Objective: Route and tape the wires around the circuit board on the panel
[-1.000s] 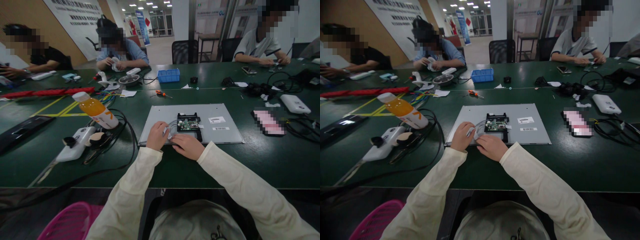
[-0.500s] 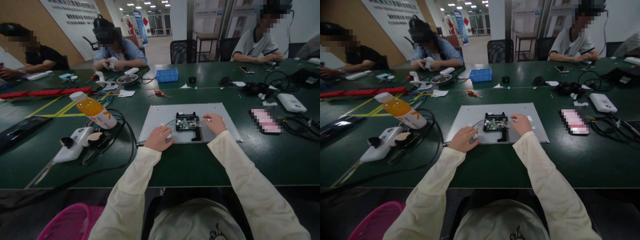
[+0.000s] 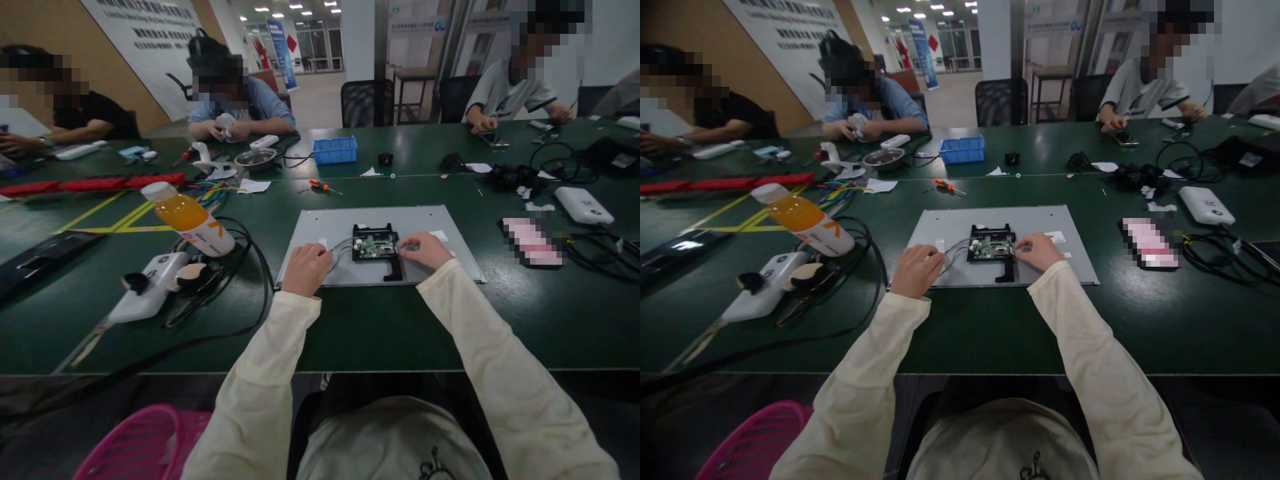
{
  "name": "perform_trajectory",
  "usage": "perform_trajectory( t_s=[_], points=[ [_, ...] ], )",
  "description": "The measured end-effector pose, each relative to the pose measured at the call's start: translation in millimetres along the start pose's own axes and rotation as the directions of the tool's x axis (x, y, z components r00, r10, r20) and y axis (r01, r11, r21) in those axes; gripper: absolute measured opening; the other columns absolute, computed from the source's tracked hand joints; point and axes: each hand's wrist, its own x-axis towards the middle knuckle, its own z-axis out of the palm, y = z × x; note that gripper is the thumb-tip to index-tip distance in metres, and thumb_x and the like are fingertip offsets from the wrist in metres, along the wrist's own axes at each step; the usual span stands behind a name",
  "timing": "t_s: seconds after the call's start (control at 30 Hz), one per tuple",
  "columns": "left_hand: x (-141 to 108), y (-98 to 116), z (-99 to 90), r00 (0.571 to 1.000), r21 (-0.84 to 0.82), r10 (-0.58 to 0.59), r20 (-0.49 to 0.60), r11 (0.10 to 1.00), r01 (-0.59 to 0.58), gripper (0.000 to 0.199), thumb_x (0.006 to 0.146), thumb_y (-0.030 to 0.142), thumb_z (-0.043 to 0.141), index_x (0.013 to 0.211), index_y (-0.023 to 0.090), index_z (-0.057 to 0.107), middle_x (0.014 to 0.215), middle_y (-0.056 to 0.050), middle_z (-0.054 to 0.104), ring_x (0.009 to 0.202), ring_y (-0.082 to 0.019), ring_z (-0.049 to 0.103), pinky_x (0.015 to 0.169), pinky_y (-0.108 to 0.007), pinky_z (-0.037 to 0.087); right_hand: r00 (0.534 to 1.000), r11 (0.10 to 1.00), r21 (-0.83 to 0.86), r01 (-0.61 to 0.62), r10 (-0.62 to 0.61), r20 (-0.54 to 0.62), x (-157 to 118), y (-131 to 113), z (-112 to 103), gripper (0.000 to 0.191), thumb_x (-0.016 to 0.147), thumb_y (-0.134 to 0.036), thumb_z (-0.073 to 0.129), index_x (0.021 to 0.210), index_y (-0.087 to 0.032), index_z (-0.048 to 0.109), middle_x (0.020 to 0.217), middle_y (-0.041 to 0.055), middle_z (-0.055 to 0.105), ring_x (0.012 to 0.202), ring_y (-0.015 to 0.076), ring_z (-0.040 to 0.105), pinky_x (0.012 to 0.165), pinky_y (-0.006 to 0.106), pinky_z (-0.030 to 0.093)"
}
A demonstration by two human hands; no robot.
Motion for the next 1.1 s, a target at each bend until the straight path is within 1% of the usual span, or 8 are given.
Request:
perform_trajectory(
  t_s=[0.1, 0.2, 0.37, 0.5, 0.63, 0.77, 0.9, 1.1],
  points=[
    [-1, -4, -0.7, 0.996, 0.005, -0.084, -0.035, 0.996, 0.084, 0.015, 0.087, 0.023, 0.05, 0.083, 0.021, 0.065, 0.091, -0.006, 0.061, 0.087, -0.021, 0.051, 0.075, -0.037, 0.034, 1.0, 1.0, 0.001, -0.011, 0.011, -0.008, 0, -1, 0, 0.022, 0.069, -0.033, 0.067, 0.086, -0.021, 0.072, 0.09, 0.0063, 0.065, 0.083, 0.0188, 0.06, 0.077, 0.03, 0.044],
    [-3, -5, 1.3, 0.991, -0.042, -0.134, -0.004, 0.99, 0.133, 0.014, 0.086, 0.024, 0.052, 0.084, 0.022, 0.066, 0.093, -0.006, 0.062, 0.09, -0.022, 0.052, 0.076, -0.038, 0.034, 0.999, 0.999, 0.032, -0.03, 0.031, -0.018, -1, -2, 0, 0.017, 0.069, -0.031, 0.066, 0.081, -0.019, 0.07, 0.086, 0.005, 0.067, 0.079, 0.0173, 0.06, 0.074, 0.029, 0.045],
    [-2, -6, 4.3, 0.989, -0.069, -0.123, 0.08, 0.989, 0.129, 0.016, 0.087, 0.024, 0.051, 0.084, 0.024, 0.067, 0.09, -0.006, 0.063, 0.089, -0.022, 0.053, 0.077, -0.038, 0.035, 0.997, 0.984, 0.165, -0.073, 0.076, -0.007, -1, 1, -5, 0.011, 0.069, -0.027, 0.065, 0.076, -0.019, 0.067, 0.072, 0.0005, 0.068, 0.07, 0.0146, 0.062, 0.067, 0.026, 0.046],
    [-1, -6, 3.7, 0.991, -0.084, -0.1, 0.09, 0.991, 0.107, 0.018, 0.088, 0.024, 0.049, 0.084, 0.024, 0.067, 0.09, -0.006, 0.064, 0.088, -0.022, 0.054, 0.076, -0.038, 0.035, 0.983, 0.971, 0.184, -0.151, 0.167, -0.073, -1, 9, -13, 0.012, 0.069, -0.027, 0.064, 0.077, -0.019, 0.067, 0.07, 0.0007, 0.067, 0.067, 0.0149, 0.062, 0.064, 0.026, 0.046],
    [-1, -5, 2.4, 0.996, -0.131, -0.059, 0.06, 0.989, 0.066, 0.018, 0.088, 0.024, 0.049, 0.085, 0.024, 0.067, 0.093, -0.005, 0.065, 0.091, -0.021, 0.053, 0.078, -0.038, 0.035, 0.955, 0.969, 0.11, -0.223, 0.24, -0.175, -3, 17, -23, 0.011, 0.07, -0.024, 0.062, 0.078, -0.018, 0.067, 0.073, 0.0028, 0.068, 0.069, 0.0156, 0.063, 0.065, 0.026, 0.047],
    [-1, -6, 2.1, 0.998, -0.147, -0.032, 0.053, 0.988, 0.039, 0.018, 0.087, 0.022, 0.049, 0.086, 0.024, 0.066, 0.094, -0.005, 0.065, 0.092, -0.021, 0.054, 0.079, -0.037, 0.036, 0.936, 0.961, 0.01, -0.277, 0.272, -0.224, -7, 19, -26, 0.011, 0.071, -0.021, 0.059, 0.078, -0.018, 0.068, 0.076, 0.0044, 0.068, 0.073, 0.0176, 0.062, 0.069, 0.03, 0.047],
    [-1, -6, 2.5, 0.994, -0.135, -0.092, 0.058, 0.986, 0.099, 0.018, 0.088, 0.024, 0.048, 0.086, 0.022, 0.067, 0.091, -0.006, 0.065, 0.09, -0.022, 0.055, 0.077, -0.037, 0.037, 0.923, 0.958, -0.019, -0.286, 0.27, -0.274, -7, 18, -24, 0.013, 0.072, -0.02, 0.057, 0.08, -0.019, 0.068, 0.082, 0.0067, 0.068, 0.076, 0.0196, 0.062, 0.072, 0.033, 0.048],
    [-2, -6, 4.2, 0.978, -0.09, -0.191, 0.089, 0.976, 0.199, 0.016, 0.083, 0.021, 0.051, 0.084, 0.021, 0.067, 0.091, -0.006, 0.065, 0.088, -0.023, 0.056, 0.076, -0.038, 0.038, 0.923, 0.977, -0.028, -0.214, 0.192, -0.333, -4, 16, -19, 0.019, 0.073, -0.019, 0.054, 0.085, -0.018, 0.068, 0.092, 0.0092, 0.066, 0.087, 0.0226, 0.061, 0.083, 0.037, 0.047]
  ],
)
